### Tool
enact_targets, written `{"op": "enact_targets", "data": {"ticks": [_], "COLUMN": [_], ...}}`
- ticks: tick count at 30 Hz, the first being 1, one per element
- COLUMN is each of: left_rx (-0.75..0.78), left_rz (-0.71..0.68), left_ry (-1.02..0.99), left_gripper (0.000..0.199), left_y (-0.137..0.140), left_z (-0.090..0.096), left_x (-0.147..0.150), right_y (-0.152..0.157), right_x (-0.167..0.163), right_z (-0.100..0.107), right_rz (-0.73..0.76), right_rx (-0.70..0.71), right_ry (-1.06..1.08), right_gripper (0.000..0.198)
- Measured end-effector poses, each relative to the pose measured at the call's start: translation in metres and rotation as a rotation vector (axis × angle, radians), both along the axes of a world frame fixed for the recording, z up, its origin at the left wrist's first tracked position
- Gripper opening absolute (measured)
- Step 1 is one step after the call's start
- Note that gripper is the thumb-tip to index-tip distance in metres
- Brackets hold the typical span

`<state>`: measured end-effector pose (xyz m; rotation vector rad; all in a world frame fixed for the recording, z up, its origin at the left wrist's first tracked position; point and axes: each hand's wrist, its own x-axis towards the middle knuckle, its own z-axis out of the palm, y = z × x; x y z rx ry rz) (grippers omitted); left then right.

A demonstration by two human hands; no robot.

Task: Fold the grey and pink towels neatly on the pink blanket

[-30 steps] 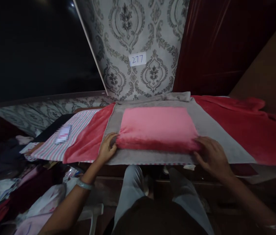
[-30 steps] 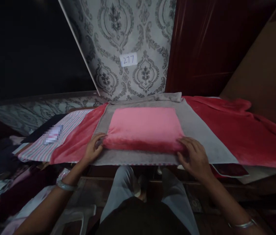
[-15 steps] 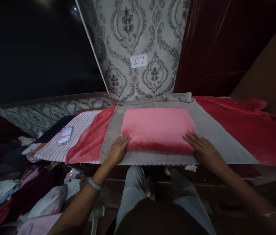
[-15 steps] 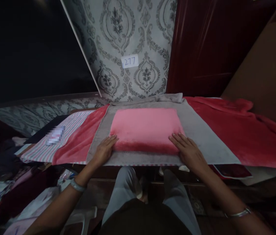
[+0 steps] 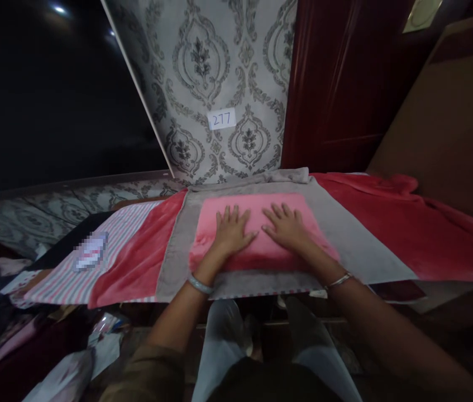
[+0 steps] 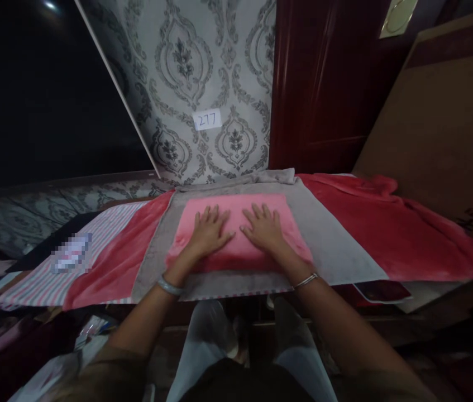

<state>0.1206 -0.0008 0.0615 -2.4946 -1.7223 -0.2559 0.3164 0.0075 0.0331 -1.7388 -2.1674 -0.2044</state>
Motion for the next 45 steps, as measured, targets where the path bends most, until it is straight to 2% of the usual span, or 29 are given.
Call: {"op": "enact_targets", "data": {"ticks": [3, 6, 19, 23, 26, 31, 33, 35, 37, 40, 43, 45], "left_rx": [-0.012, -0.004, -0.075, -0.174, -0.242, -0.114, -0.086, -0.098, -0.121, -0.127, -0.044, -0.025], "left_rz": [0.034, 0.034, 0.047, 0.048, 0.037, 0.135, 0.179, 0.212, 0.243, 0.286, 0.339, 0.361], "left_ry": [0.03, 0.003, -0.027, -0.041, -0.071, -0.094, -0.08, -0.061, -0.044, -0.034, -0.041, -0.045], "left_gripper": [0.072, 0.072, 0.074, 0.076, 0.076, 0.062, 0.059, 0.056, 0.053, 0.053, 0.059, 0.061], "left_y": [0.002, 0.002, 0.002, 0.004, 0.01, 0.036, 0.052, 0.067, 0.079, 0.089, 0.092, 0.094], "left_z": [-0.037, -0.056, -0.046, -0.033, -0.01, 0.039, 0.053, 0.059, 0.054, 0.027, -0.008, -0.024], "left_x": [-0.001, -0.007, -0.007, -0.007, -0.014, -0.026, -0.026, -0.025, -0.023, -0.023, -0.025, -0.027], "right_y": [0.003, 0.002, 0.001, 0.005, 0.012, 0.032, 0.043, 0.055, 0.065, 0.075, 0.078, 0.079], "right_x": [-0.003, -0.001, -0.004, 0.003, 0.012, 0.017, 0.013, 0.008, 0.007, 0.011, 0.018, 0.022], "right_z": [-0.03, -0.045, -0.031, -0.012, 0.011, 0.049, 0.057, 0.057, 0.049, 0.022, -0.009, -0.023], "right_rz": [-0.03, -0.034, -0.033, -0.005, -0.034, -0.129, -0.148, -0.158, -0.172, -0.189, -0.192, -0.181], "right_rx": [-0.017, -0.01, -0.107, -0.233, -0.265, -0.168, -0.164, -0.187, -0.22, -0.219, -0.094, -0.021], "right_ry": [-0.036, -0.035, -0.003, 0.018, 0.07, 0.069, 0.048, 0.021, -0.016, -0.059, -0.062, -0.057], "right_gripper": [0.058, 0.058, 0.059, 0.065, 0.066, 0.06, 0.058, 0.057, 0.056, 0.056, 0.057, 0.056]}}
